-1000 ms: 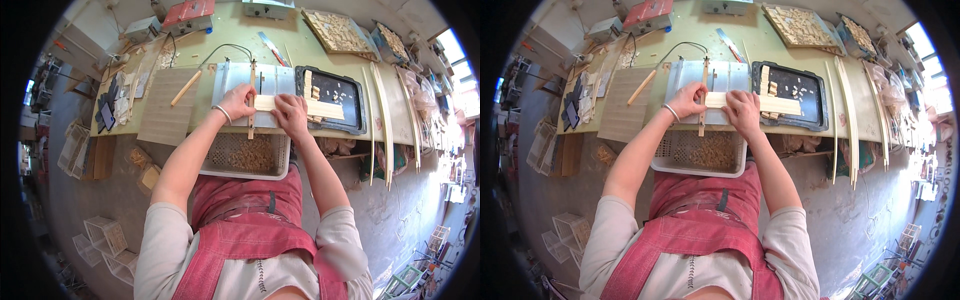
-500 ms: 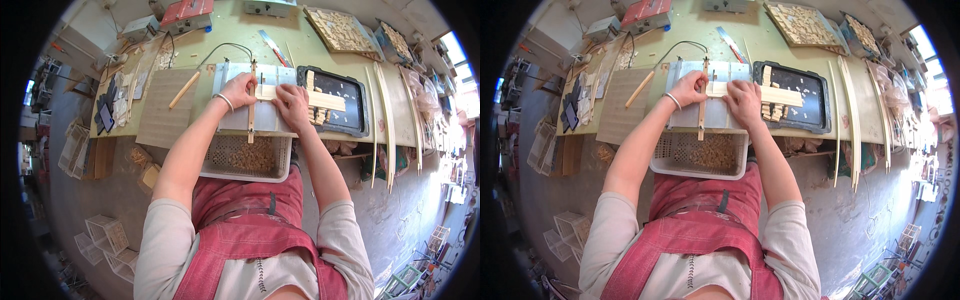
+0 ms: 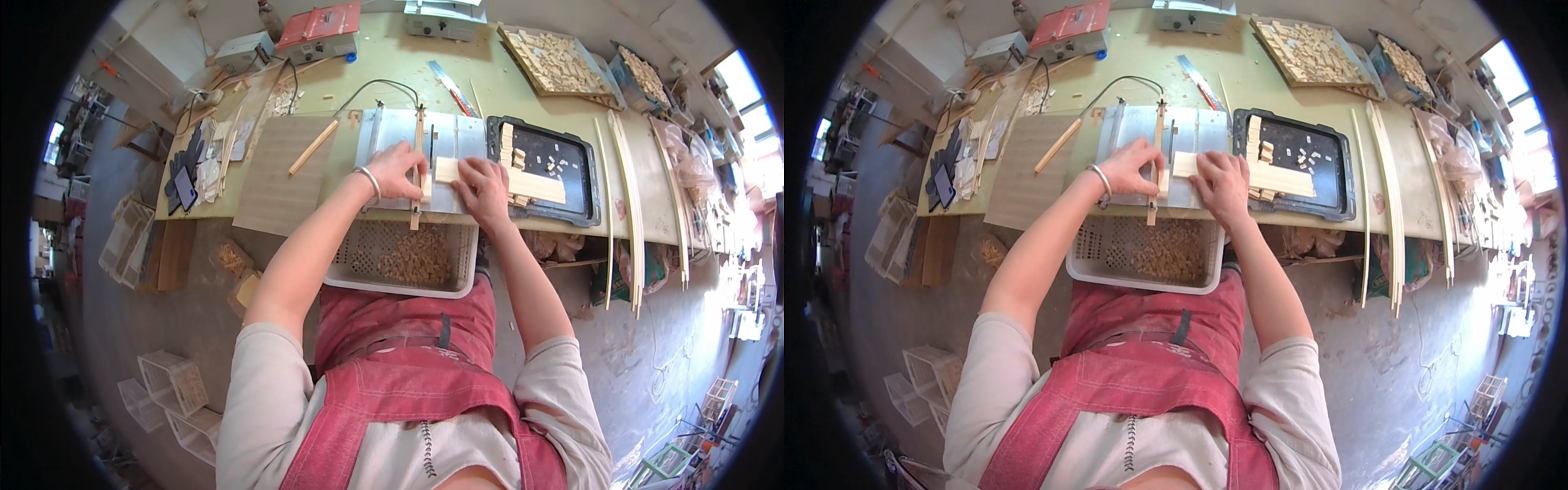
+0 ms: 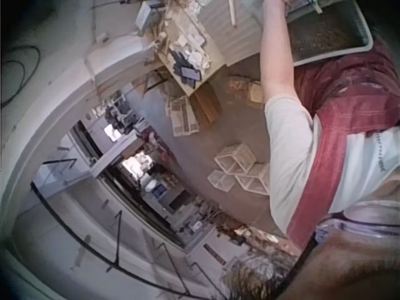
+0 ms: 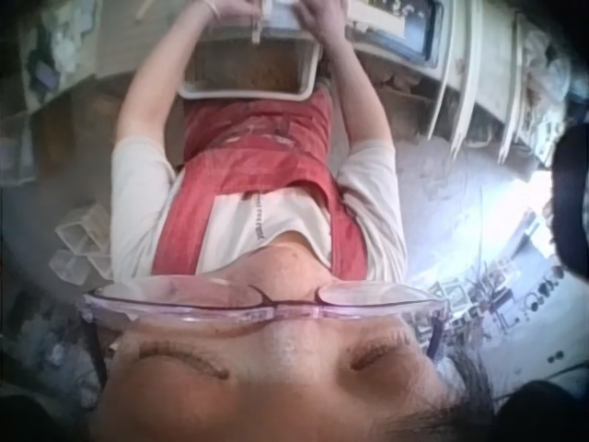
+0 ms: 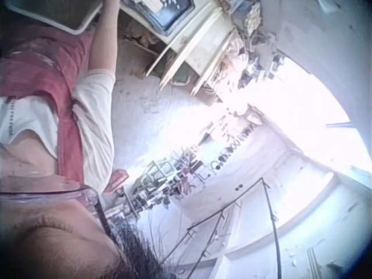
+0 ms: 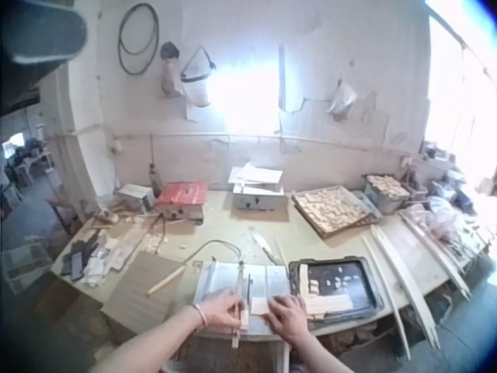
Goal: The person uses a table saw to cut a long wooden stick into small pieces. They feed the stick through the saw blade, collect the cut pieces, and place them into a white basket. The person repeats this process with multiple sticks.
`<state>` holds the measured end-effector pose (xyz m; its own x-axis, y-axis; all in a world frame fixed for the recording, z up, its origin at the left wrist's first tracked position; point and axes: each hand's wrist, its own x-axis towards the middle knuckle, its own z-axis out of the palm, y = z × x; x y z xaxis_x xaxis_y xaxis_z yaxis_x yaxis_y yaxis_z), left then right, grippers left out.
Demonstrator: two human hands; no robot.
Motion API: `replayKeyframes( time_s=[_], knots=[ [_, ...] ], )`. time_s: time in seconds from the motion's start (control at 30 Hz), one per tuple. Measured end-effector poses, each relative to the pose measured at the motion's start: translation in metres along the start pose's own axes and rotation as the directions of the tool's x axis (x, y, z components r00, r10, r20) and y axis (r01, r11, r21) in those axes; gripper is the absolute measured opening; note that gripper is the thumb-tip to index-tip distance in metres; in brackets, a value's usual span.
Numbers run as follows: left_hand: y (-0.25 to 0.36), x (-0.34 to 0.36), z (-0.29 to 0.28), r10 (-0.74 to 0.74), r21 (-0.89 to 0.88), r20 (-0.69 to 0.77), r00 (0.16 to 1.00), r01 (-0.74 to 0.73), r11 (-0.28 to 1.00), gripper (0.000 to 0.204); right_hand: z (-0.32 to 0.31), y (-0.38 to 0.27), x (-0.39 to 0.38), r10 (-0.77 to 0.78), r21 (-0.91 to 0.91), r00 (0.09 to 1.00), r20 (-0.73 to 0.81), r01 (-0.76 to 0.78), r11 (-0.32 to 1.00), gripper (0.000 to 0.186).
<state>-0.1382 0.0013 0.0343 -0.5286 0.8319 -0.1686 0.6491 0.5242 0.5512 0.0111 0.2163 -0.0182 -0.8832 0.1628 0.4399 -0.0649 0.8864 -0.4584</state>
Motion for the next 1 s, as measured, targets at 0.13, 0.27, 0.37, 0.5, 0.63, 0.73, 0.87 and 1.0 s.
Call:
replayKeyframes(
  time_s=[0.13, 0.27, 0.37, 0.5, 0.63, 0.73, 0.87, 1.0],
  knots=[
    [-0.005, -0.015, 0.004, 0.076, -0.341, 0.135, 0.988, -0.026, 0.940, 0.029, -0.014, -0.020, -0.030, -0.022, 0.020, 0.998, 0.065, 0.021, 1.000, 0.042],
    [-0.006, -0.018, 0.015, -0.031, -0.327, -0.029, 0.999, 0.020, 0.945, 0.037, -0.010, -0.027, -0.035, -0.019, 0.055, 0.998, 0.062, 0.016, 0.998, 0.041],
    [-0.001, -0.017, 0.017, -0.019, -0.223, -0.129, 0.991, -0.010, 0.975, 0.045, -0.004, -0.031, -0.024, -0.032, 0.072, 0.997, 0.068, 0.027, 0.997, 0.039],
    [-0.001, -0.013, 0.020, -0.020, -0.154, -0.163, 0.986, -0.006, 0.988, 0.051, 0.002, -0.031, -0.016, -0.008, 0.054, 0.998, 0.065, 0.005, 0.999, 0.038],
    [-0.006, -0.006, 0.027, -0.008, -0.156, -0.228, 0.974, -0.029, 0.987, 0.048, 0.005, -0.029, -0.009, -0.007, 0.065, 0.998, 0.056, 0.003, 0.998, 0.039],
    [-0.005, 0.002, 0.022, -0.042, -0.192, -0.217, 0.975, 0.000, 0.981, 0.048, 0.010, -0.024, -0.001, -0.006, 0.060, 0.999, 0.042, 0.003, 0.998, 0.039],
    [-0.012, 0.011, 0.019, -0.033, -0.208, -0.239, 0.970, -0.018, 0.978, 0.048, 0.017, -0.017, 0.009, -0.012, 0.062, 1.000, 0.018, 0.011, 0.998, 0.039],
    [-0.018, 0.024, 0.015, -0.030, -0.208, -0.255, 0.966, -0.024, 0.978, 0.048, 0.019, -0.012, 0.021, 0.004, 0.051, 0.999, 0.035, -0.005, 0.999, 0.039]
  ],
)
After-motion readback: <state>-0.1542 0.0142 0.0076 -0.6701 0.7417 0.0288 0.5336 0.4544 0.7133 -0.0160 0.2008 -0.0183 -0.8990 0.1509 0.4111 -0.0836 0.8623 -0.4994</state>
